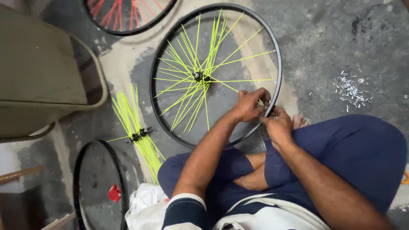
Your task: The person sits on the floor and assembles a bicycle wheel by inserting neon green spokes into the rim and hub. They secure each spoke with a metal nipple, working systematically around the wheel. The person occasionally rotates the wheel to access different sections.
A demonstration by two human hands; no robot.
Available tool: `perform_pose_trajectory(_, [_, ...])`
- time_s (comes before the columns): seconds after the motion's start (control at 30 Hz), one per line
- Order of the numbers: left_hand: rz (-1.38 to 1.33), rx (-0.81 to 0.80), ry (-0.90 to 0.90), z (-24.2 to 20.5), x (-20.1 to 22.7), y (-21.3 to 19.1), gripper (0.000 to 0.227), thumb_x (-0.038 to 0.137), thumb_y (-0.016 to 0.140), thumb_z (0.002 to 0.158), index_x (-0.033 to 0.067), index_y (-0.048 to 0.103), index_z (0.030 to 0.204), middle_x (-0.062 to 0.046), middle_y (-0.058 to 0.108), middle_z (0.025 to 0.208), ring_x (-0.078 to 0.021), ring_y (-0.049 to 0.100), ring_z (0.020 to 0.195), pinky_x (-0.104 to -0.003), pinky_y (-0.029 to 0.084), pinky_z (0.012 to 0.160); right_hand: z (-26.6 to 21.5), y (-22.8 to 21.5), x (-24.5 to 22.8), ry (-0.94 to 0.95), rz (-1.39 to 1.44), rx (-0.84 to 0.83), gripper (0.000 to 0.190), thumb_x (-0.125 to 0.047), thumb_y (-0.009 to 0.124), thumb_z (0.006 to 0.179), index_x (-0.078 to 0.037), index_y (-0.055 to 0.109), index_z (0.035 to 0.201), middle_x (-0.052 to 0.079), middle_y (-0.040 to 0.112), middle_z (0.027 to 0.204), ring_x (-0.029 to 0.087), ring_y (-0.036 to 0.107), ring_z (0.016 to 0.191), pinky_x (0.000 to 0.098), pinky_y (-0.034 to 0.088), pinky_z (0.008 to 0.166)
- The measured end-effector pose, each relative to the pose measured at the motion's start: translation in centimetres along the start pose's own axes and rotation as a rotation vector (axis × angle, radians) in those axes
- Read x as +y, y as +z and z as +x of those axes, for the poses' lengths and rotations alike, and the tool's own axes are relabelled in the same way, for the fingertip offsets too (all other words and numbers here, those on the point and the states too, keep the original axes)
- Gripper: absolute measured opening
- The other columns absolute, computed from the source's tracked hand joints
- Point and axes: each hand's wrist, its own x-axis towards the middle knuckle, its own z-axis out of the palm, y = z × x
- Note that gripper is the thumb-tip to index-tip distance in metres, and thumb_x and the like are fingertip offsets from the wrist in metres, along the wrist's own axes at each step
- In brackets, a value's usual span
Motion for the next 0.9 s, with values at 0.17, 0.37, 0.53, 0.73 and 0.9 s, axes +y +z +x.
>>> perform_pose_trajectory(0.17, [0.015, -0.089, -0.128, 0.6, -0.6, 0.4, 0.025, 0.024, 0.063, 0.093, 0.0193, 0.058, 0.117, 0.003, 0.076, 0.092, -0.0157, 0.070, 0.093, -0.047, 0.027, 0.101, -0.5, 0.2, -0.6, -0.009, -0.066, 0.029, 0.050, 0.004, 0.074, 0.076, 0.005, 0.063, 0.125, 0.010, 0.073, 0.103, 0.016, 0.068, 0.087, 0.0270, 0.055, 0.076])
perform_pose_trajectory(0.37, [0.000, -0.072, -0.120, 0.9, -0.4, 0.2, 0.034, 0.022, 0.065, 0.088, 0.0172, 0.055, 0.120, 0.003, 0.076, 0.094, -0.0161, 0.070, 0.093, -0.048, 0.029, 0.100, -0.4, 0.1, -0.8, -0.033, -0.026, 0.013, 0.045, 0.001, 0.075, 0.074, 0.004, 0.067, 0.118, 0.010, 0.074, 0.101, 0.016, 0.069, 0.086, 0.0287, 0.056, 0.074])
perform_pose_trajectory(0.53, [-0.034, -0.017, -0.112, 0.9, -0.5, 0.3, 0.042, 0.022, 0.068, 0.081, 0.0168, 0.054, 0.121, 0.002, 0.076, 0.095, -0.0171, 0.070, 0.092, -0.049, 0.029, 0.098, -0.6, 0.2, -1.4, 0.008, -0.125, 0.058, 0.038, -0.001, 0.077, 0.075, 0.002, 0.069, 0.112, 0.010, 0.073, 0.092, 0.018, 0.069, 0.078, 0.0325, 0.056, 0.065])
perform_pose_trajectory(0.73, [0.015, -0.051, -0.165, 1.2, -0.3, 0.3, 0.038, 0.026, 0.067, 0.083, 0.0196, 0.059, 0.120, 0.002, 0.078, 0.100, -0.0170, 0.071, 0.094, -0.050, 0.028, 0.102, -0.5, 0.3, -1.6, 0.039, -0.097, 0.044, 0.039, -0.002, 0.076, 0.074, 0.002, 0.069, 0.112, 0.010, 0.074, 0.090, 0.020, 0.069, 0.075, 0.0345, 0.056, 0.063])
perform_pose_trajectory(0.9, [0.070, -0.090, -0.167, 1.4, -0.6, 0.5, 0.034, 0.028, 0.065, 0.087, 0.0190, 0.060, 0.120, 0.000, 0.078, 0.099, -0.0178, 0.071, 0.099, -0.051, 0.026, 0.103, -0.6, 0.3, -1.4, -0.064, -0.192, 0.080, 0.043, -0.002, 0.079, 0.072, 0.003, 0.069, 0.114, 0.010, 0.076, 0.095, 0.019, 0.071, 0.083, 0.0317, 0.056, 0.073])
